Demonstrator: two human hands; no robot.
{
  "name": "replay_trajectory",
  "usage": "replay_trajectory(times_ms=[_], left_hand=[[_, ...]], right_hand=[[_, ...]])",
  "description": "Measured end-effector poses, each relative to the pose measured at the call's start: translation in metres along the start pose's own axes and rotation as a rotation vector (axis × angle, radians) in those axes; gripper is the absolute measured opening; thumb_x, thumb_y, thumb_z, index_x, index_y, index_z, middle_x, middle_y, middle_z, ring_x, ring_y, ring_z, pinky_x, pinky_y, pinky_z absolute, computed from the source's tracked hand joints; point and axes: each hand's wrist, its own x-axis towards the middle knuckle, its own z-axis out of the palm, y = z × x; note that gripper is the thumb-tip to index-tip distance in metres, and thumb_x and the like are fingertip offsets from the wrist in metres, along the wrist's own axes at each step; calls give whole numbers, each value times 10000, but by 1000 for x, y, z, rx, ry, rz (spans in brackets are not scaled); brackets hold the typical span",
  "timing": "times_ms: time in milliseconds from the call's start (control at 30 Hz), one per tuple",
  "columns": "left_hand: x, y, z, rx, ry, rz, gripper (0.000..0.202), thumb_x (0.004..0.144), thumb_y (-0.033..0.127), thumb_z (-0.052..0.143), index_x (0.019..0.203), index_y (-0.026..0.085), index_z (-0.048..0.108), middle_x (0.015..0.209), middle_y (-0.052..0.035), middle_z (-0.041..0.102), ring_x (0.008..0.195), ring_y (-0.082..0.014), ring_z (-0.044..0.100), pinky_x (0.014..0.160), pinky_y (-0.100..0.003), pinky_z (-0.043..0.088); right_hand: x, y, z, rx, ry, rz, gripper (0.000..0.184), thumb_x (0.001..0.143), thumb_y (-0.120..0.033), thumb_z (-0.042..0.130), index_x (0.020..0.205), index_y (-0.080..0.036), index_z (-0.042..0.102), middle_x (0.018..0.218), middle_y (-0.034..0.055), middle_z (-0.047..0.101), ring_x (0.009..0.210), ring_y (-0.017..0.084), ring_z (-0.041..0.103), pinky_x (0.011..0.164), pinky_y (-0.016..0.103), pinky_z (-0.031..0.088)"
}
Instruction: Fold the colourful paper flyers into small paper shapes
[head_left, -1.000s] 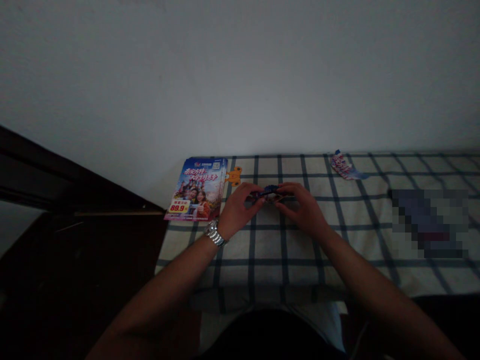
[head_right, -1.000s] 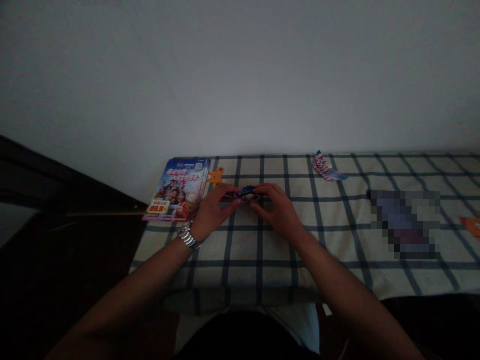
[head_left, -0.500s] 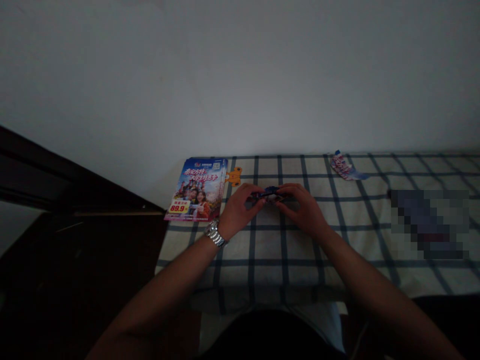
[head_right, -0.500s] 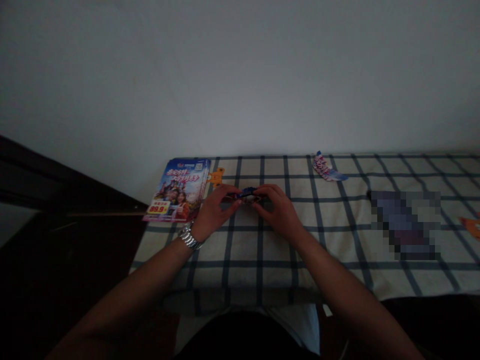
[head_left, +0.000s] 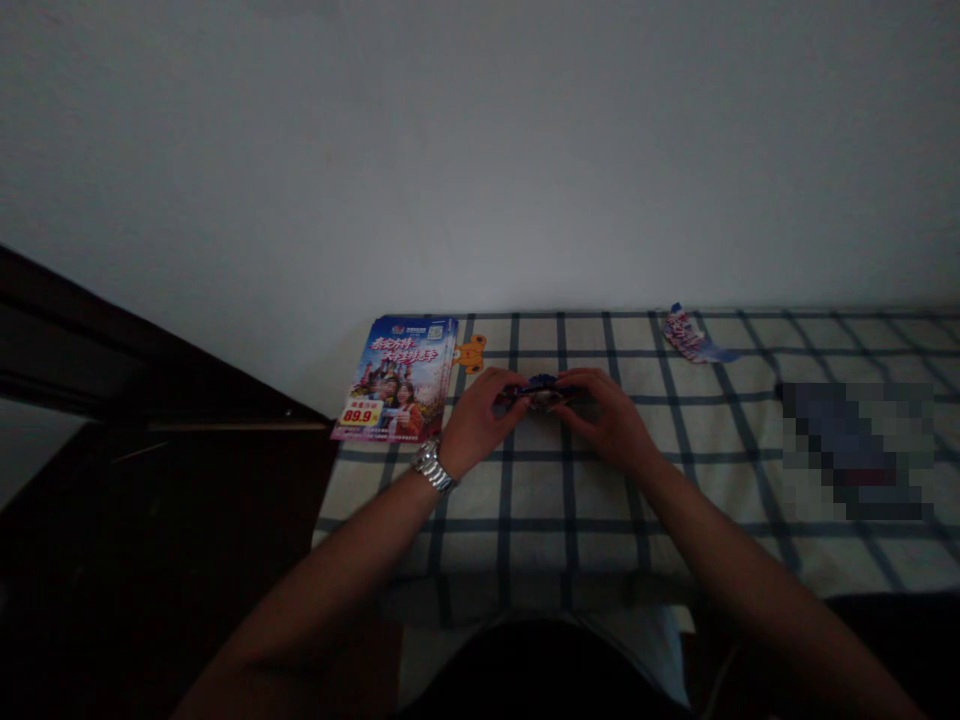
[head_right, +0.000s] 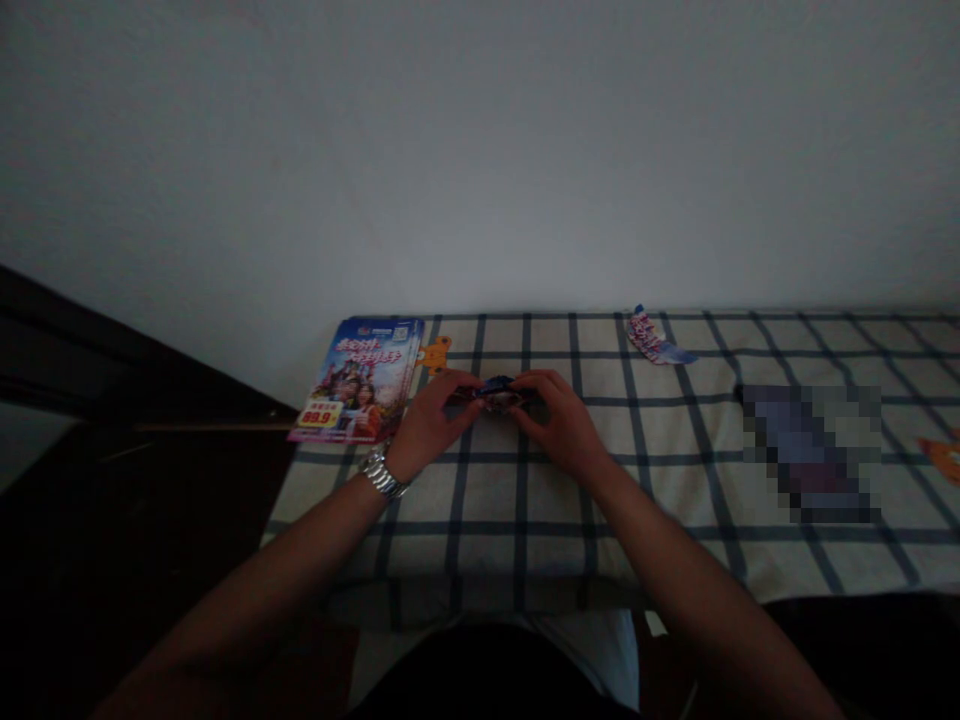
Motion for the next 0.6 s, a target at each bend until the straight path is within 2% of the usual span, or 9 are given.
replay_trajectory(times_ms=[400,600], left_hand=[[1,2,-2,-9,-8,-5,194,973,242,599,1164,220,626,1137,-64,633,1012,-194,642,902,-362,575],[2,1,-5,7,45,12,195,992,240,568,1179,220,619,1165,-69,631,1088,-208,631,958,-393,562]], right_hand=[[0,7,1,-7,-15,19,328,891,-214,707,1200,-277,616,1192,76,657,1148,272,637,1023,494,545],[0,8,2,1,-2,28,323,901,-246,686,1214,-282,616,1195,79,646,1124,273,641,981,497,572]])
